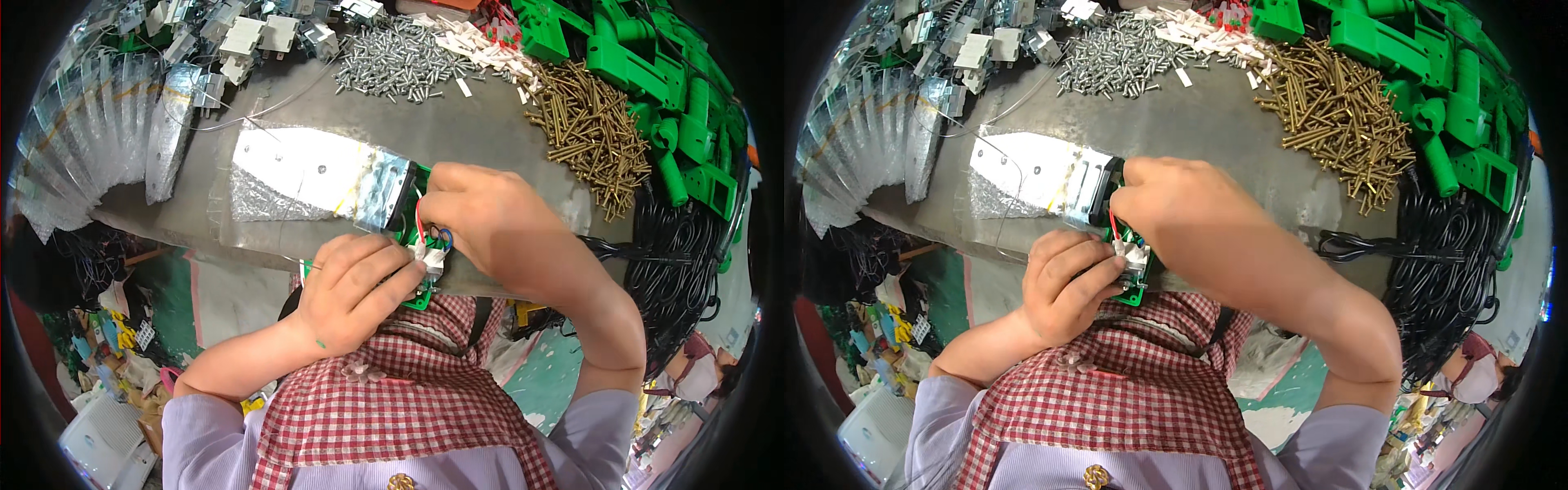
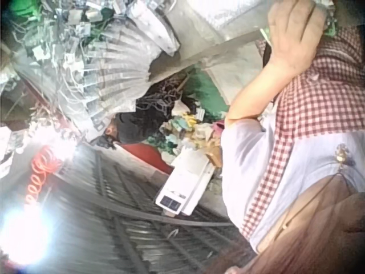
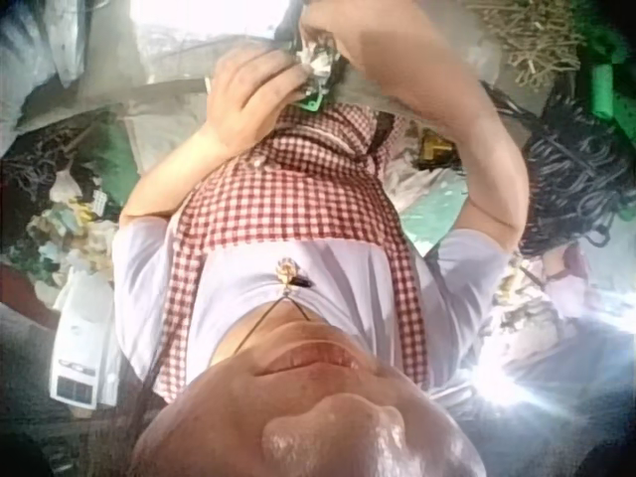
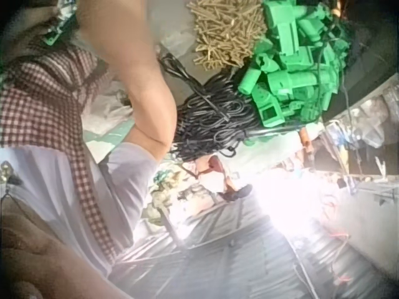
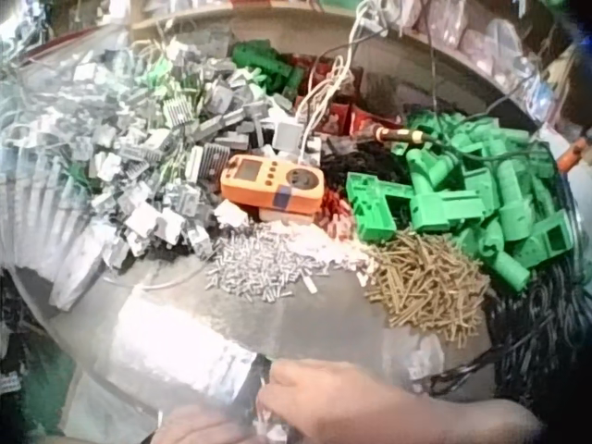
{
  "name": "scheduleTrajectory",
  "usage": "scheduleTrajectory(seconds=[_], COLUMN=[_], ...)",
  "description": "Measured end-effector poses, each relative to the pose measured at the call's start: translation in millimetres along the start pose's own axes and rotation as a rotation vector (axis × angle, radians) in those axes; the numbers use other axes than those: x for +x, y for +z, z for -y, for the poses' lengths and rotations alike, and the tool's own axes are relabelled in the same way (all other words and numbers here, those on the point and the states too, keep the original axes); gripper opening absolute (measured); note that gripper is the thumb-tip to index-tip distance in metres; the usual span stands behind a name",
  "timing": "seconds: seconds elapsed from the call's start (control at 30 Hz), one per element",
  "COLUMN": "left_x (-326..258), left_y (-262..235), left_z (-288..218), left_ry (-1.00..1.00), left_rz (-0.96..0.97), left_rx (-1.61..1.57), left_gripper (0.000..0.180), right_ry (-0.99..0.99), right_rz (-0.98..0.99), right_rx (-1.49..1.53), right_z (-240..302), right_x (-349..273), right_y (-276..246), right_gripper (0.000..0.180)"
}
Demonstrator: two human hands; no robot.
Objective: Assembling a handheld electronic device, involving fitting components into a green plastic housing, wiring, and soldering.
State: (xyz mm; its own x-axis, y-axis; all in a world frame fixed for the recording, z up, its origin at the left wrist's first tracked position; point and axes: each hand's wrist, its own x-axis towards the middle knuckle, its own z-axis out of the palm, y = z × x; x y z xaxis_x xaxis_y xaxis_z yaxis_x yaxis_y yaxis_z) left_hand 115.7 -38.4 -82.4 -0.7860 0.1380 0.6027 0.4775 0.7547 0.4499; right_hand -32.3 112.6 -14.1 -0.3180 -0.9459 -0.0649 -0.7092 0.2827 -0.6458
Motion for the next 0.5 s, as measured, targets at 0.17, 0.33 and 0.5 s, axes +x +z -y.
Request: scheduleTrajectory(seconds=[0.17,0.33,0.5], left_x=[3.1,8.4,13.5], left_y=[-2.7,-10.2,-14.9], left_z=[-1.7,-5.2,-4.8], left_ry=[-0.023,-0.098,-0.140], left_rz=[0.036,0.112,0.165], left_rx=[-0.026,-0.020,0.008], left_gripper=[0.035,0.036,0.047], right_ry=[0.028,0.076,0.145], right_rz=[0.015,0.015,0.040], right_rx=[0.076,0.053,0.099], right_z=[-2.6,2.7,3.6], right_x=[-3.6,-6.6,-2.7], right_y=[-1.5,-1.2,-3.3], right_gripper=[0.012,0.014,0.014])
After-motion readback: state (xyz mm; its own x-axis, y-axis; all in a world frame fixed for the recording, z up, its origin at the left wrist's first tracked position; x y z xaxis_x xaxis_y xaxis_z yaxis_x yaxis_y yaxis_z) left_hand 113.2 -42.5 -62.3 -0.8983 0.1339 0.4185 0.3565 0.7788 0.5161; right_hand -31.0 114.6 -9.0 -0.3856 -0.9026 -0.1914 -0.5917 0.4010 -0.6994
